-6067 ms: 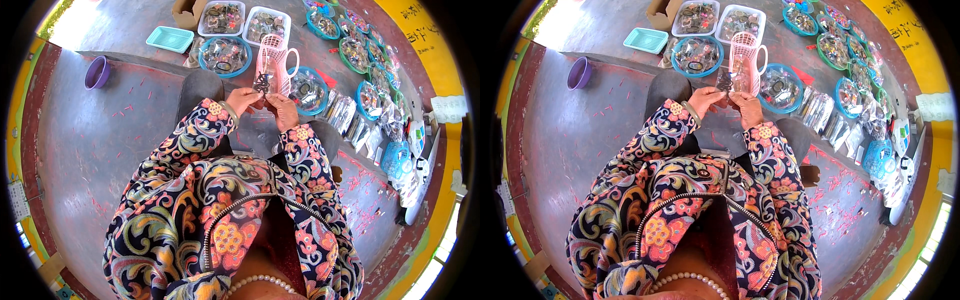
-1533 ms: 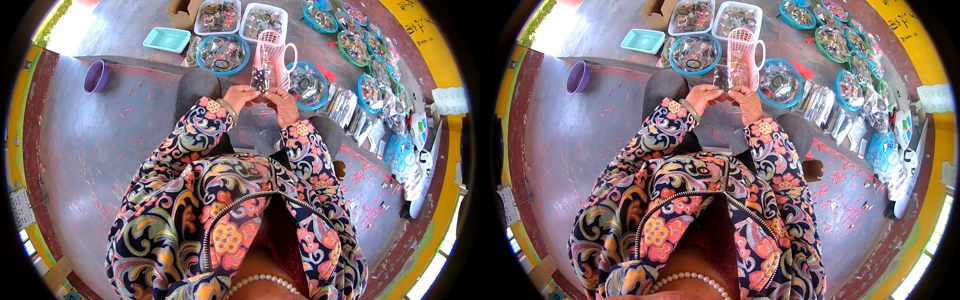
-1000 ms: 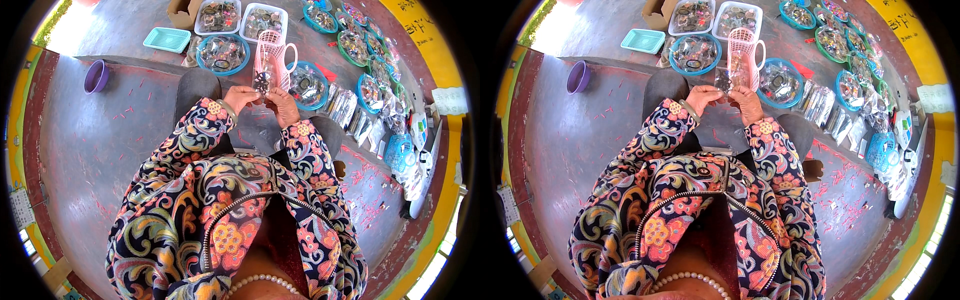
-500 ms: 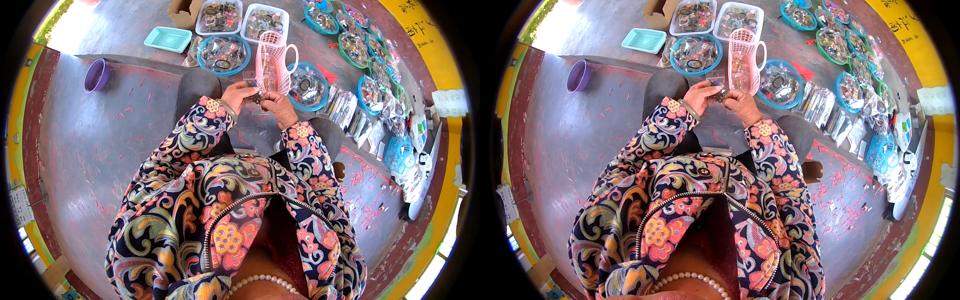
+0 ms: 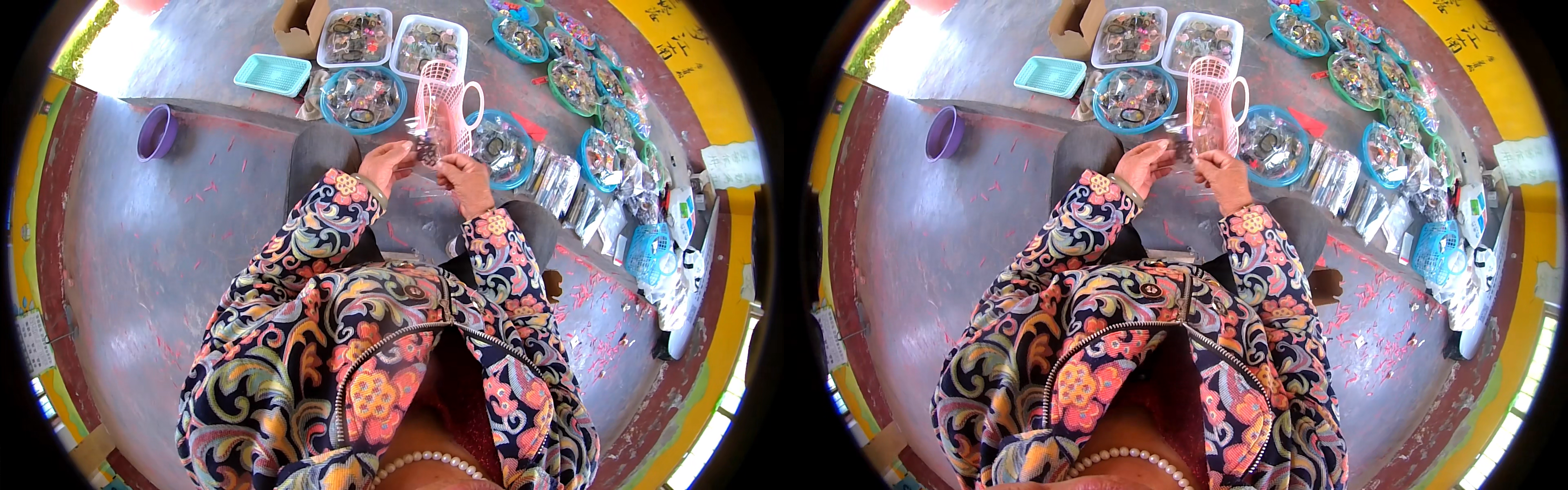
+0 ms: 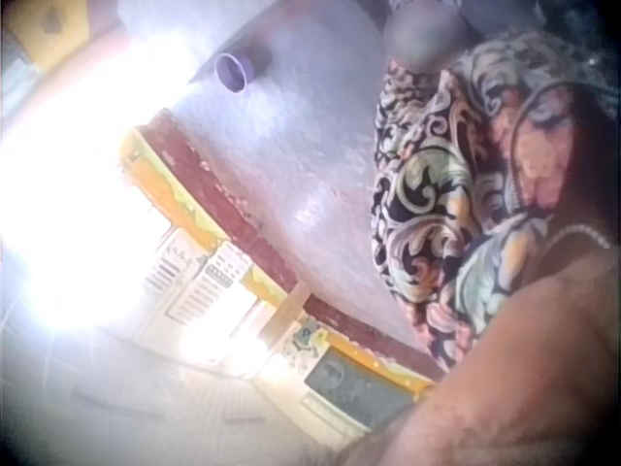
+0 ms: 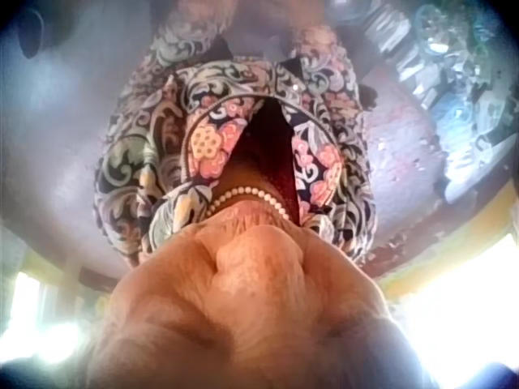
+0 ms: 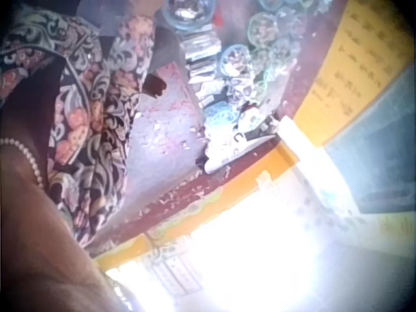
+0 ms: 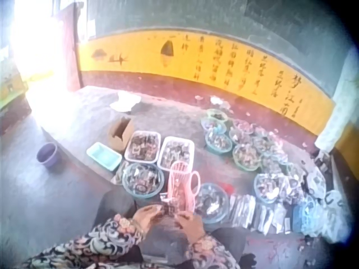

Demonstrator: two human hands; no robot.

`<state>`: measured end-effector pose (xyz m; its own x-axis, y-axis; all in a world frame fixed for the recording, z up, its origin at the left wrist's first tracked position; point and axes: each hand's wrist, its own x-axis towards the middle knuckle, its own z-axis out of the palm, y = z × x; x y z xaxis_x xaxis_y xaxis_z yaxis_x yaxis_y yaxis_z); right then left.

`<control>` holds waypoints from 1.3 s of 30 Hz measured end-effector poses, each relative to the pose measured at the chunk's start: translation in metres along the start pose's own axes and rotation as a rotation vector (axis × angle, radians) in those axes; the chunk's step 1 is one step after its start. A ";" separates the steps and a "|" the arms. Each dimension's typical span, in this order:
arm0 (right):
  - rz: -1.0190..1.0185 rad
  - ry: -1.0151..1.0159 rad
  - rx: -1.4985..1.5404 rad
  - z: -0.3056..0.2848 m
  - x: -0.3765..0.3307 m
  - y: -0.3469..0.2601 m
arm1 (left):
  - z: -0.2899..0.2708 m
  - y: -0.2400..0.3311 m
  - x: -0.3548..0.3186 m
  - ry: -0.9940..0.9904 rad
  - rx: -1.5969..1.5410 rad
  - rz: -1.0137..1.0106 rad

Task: The person sits on the floor and packs small hair accessories into clear plastic bags. They pick up items from a pink basket, place them into bags, and seal them before setting them aside.

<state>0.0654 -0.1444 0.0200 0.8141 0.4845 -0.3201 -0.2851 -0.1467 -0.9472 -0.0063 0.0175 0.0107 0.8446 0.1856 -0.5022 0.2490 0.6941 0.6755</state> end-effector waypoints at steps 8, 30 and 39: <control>-0.054 0.176 -0.389 -0.021 0.021 -0.032 | 0.000 0.000 -0.005 0.016 0.073 -0.038; 0.129 -0.210 -0.334 -0.045 0.090 -0.020 | 0.012 -0.002 -0.016 -0.090 0.051 -0.132; 0.058 0.243 -0.036 -0.196 0.101 -0.025 | 0.004 -0.005 -0.011 -0.095 0.131 -0.136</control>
<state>0.2542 -0.2604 0.0080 0.8958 0.2533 -0.3652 -0.3204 -0.2014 -0.9256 -0.0145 0.0094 0.0149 0.8384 0.0257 -0.5445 0.4180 0.6109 0.6724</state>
